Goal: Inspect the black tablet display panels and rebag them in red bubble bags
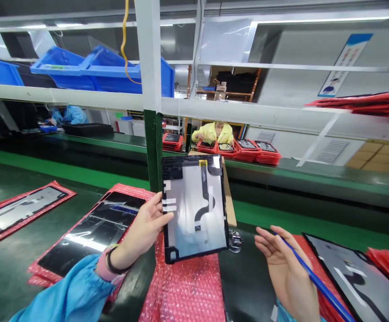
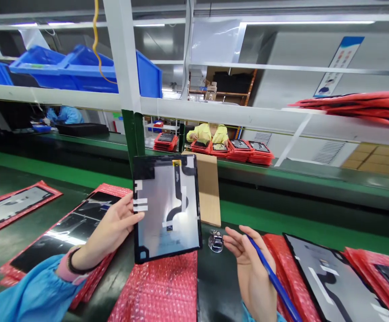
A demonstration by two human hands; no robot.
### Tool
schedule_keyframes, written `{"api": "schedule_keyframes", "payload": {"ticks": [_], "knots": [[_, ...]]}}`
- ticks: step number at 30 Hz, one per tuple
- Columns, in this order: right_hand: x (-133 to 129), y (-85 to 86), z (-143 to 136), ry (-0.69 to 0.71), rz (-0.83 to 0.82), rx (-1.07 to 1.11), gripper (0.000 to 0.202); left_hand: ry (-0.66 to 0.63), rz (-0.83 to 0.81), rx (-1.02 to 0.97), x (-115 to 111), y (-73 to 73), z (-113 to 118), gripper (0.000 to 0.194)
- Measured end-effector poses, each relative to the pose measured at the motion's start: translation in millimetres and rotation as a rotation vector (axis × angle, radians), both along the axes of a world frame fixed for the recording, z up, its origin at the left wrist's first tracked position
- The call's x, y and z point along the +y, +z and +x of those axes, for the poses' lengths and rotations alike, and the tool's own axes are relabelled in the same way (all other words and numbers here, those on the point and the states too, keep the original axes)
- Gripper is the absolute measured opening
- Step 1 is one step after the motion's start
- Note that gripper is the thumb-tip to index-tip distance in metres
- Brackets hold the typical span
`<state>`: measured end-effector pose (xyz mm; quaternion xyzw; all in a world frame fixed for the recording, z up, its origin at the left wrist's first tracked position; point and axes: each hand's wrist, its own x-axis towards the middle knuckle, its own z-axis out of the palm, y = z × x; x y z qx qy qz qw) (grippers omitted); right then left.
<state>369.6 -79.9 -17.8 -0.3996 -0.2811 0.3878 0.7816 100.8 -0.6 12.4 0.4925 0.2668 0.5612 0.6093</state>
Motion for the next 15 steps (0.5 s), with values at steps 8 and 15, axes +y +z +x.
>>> {"api": "schedule_keyframes", "payload": {"ticks": [8, 15], "knots": [[7, -4.5, -19, 0.482, -0.162, 0.308, 0.040, 0.265, 0.211, -0.181, 13, -17.2, 7, 0.041], [21, -7.9, -59, 0.897, -0.049, 0.340, 0.078, 0.172, 0.508, 0.036, 3, -37.9, 4, 0.008]]}}
